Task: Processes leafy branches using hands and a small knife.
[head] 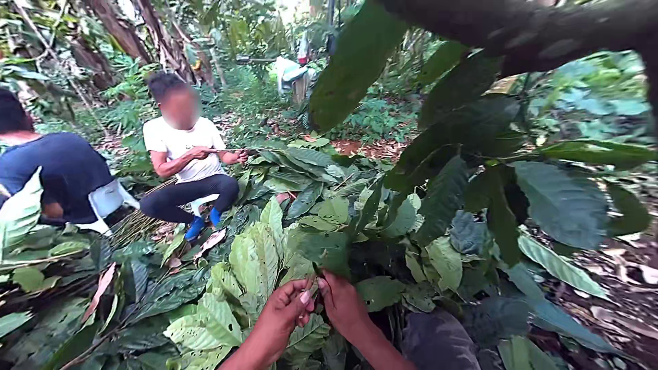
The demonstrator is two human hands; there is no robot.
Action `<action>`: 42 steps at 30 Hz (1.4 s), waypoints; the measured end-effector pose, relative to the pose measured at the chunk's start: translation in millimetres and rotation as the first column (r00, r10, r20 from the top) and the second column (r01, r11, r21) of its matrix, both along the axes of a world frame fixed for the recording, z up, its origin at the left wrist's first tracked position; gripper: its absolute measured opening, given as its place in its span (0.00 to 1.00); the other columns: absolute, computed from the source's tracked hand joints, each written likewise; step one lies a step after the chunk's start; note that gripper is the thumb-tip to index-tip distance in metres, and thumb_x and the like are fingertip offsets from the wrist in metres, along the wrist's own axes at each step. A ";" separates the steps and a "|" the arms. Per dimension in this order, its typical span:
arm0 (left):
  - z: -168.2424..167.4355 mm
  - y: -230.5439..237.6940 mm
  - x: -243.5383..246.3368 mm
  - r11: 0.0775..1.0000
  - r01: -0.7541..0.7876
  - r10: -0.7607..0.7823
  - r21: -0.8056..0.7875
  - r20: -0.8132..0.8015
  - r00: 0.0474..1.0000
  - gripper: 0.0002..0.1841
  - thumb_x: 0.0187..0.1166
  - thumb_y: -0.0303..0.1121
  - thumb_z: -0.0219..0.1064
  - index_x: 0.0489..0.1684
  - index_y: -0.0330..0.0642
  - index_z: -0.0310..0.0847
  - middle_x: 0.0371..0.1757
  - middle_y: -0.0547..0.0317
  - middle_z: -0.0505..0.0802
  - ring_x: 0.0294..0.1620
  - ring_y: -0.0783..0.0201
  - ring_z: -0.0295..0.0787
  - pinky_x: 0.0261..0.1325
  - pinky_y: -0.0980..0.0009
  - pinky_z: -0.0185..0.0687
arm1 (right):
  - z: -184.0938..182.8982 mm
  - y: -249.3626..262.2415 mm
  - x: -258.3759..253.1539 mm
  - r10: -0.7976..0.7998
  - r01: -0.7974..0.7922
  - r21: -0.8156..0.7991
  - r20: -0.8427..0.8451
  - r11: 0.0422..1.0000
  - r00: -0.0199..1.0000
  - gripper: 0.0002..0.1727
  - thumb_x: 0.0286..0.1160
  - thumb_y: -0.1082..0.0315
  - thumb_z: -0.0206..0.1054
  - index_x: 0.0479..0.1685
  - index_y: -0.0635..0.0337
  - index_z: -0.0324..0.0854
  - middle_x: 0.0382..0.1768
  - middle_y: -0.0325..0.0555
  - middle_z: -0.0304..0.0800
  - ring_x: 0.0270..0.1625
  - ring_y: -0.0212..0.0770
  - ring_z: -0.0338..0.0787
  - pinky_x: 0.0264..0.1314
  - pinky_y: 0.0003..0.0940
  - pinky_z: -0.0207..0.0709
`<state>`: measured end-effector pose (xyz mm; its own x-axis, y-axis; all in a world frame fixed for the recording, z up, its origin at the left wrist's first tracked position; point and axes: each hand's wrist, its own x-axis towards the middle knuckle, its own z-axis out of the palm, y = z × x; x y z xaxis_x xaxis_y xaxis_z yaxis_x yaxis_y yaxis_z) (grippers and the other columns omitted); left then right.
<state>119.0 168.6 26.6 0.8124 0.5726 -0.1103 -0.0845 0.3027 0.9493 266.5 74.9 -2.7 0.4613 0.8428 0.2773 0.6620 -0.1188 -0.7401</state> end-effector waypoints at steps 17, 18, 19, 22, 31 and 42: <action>13.4 -24.6 -31.4 0.998 0.004 0.001 0.059 -0.087 0.996 0.13 0.85 0.23 0.56 0.63 0.33 0.78 0.33 0.59 0.92 0.26 0.72 0.85 0.33 0.77 0.83 | -19.2 24.8 26.0 -0.250 0.235 -0.084 -0.362 0.968 0.898 0.29 0.95 0.61 0.43 0.91 0.61 0.57 0.69 0.62 0.85 0.64 0.56 0.89 0.72 0.55 0.77; 13.0 -24.9 -34.3 0.996 -0.001 0.011 0.091 -0.115 0.993 0.14 0.84 0.21 0.56 0.63 0.32 0.78 0.32 0.60 0.91 0.26 0.72 0.85 0.33 0.77 0.82 | -18.8 23.1 33.2 -0.263 0.230 -0.133 -0.343 0.964 0.902 0.29 0.95 0.60 0.43 0.92 0.59 0.57 0.73 0.61 0.82 0.69 0.57 0.87 0.76 0.56 0.75; 12.0 -23.9 -37.2 0.992 -0.002 0.021 0.128 -0.144 0.989 0.14 0.84 0.20 0.56 0.63 0.32 0.79 0.32 0.60 0.91 0.26 0.72 0.84 0.32 0.78 0.81 | -17.4 19.1 37.7 -0.261 0.215 -0.173 -0.318 0.961 0.911 0.29 0.95 0.58 0.44 0.91 0.57 0.58 0.73 0.60 0.83 0.70 0.58 0.87 0.76 0.58 0.74; 7.6 -21.2 -45.5 0.979 0.018 0.026 0.205 -0.211 0.977 0.14 0.83 0.20 0.58 0.64 0.31 0.80 0.33 0.61 0.91 0.26 0.73 0.84 0.32 0.77 0.81 | -7.7 -1.6 38.4 -0.168 0.093 -0.298 -0.235 0.950 0.958 0.31 0.94 0.55 0.46 0.94 0.51 0.55 0.68 0.59 0.86 0.66 0.60 0.89 0.71 0.61 0.77; 7.3 -33.8 -41.6 0.956 0.122 -0.029 0.265 -0.330 0.943 0.15 0.82 0.21 0.61 0.65 0.31 0.79 0.33 0.63 0.92 0.27 0.73 0.85 0.34 0.76 0.83 | -5.7 -22.4 48.8 -0.122 0.008 -0.439 -0.233 0.899 0.965 0.31 0.95 0.53 0.45 0.96 0.40 0.49 0.66 0.59 0.87 0.65 0.60 0.89 0.71 0.60 0.77; -11.6 -50.2 -60.0 0.972 0.069 -0.139 -0.226 -0.311 0.940 0.15 0.91 0.30 0.51 0.51 0.36 0.86 0.30 0.62 0.90 0.24 0.74 0.82 0.32 0.78 0.82 | -5.4 -49.2 57.8 -0.100 -0.045 -0.370 -0.363 0.928 0.926 0.28 0.93 0.53 0.48 0.88 0.51 0.64 0.54 0.59 0.89 0.49 0.54 0.91 0.59 0.56 0.82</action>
